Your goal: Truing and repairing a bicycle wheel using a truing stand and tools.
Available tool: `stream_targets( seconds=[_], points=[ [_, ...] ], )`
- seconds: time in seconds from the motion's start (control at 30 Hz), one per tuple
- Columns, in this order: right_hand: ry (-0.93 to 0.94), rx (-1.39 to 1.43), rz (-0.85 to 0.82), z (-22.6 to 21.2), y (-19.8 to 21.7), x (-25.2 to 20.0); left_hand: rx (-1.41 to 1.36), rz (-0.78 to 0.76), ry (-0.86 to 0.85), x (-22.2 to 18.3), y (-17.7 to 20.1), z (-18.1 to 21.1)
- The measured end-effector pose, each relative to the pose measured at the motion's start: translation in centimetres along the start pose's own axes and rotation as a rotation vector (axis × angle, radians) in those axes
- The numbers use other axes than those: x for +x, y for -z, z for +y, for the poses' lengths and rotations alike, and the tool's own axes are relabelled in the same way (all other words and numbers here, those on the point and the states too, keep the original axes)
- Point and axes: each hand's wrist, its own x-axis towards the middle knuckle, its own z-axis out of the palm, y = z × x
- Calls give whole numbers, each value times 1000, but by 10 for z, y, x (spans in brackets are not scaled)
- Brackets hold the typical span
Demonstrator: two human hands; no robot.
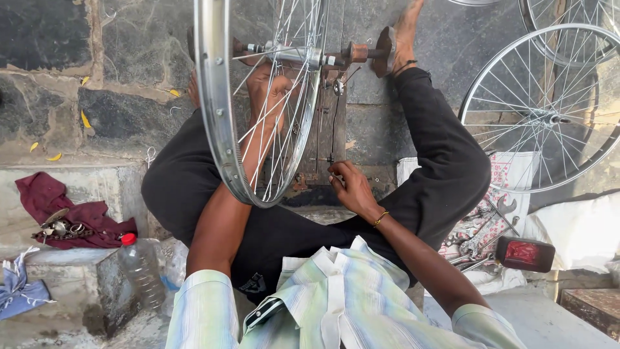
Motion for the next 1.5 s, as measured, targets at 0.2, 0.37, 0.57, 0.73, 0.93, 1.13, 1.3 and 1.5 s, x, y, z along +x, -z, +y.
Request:
stream_targets(
  seconds=[0.2, 0.37, 0.57, 0.73, 0.93, 1.13, 1.3, 1.5],
  points=[
    [43, -2, -20, -1, 2, -3, 22, 5, 35, 11, 10, -19],
    [58, 0, 33, -22, 42, 18, 3, 41, 47, 4, -13, 18],
    [283, 41, 304, -66, 111, 51, 49, 3, 4, -4, 3, 5],
    [357, 55, 400, -96, 129, 58, 117, -26, -11, -3, 2, -7],
    [382, 76, 379, -98, 120, 54, 192, -82, -23, 6, 1, -15],
    [329, 100, 368, -86, 116, 47, 284, -137, -16, 4, 5, -25],
    [310, 100, 361, -82, 115, 45, 361, -186, -18, 11, 17, -45],
    [298, 118, 350, -80, 111, 42, 146, -25, 130, -4, -27, 41]
  ],
)
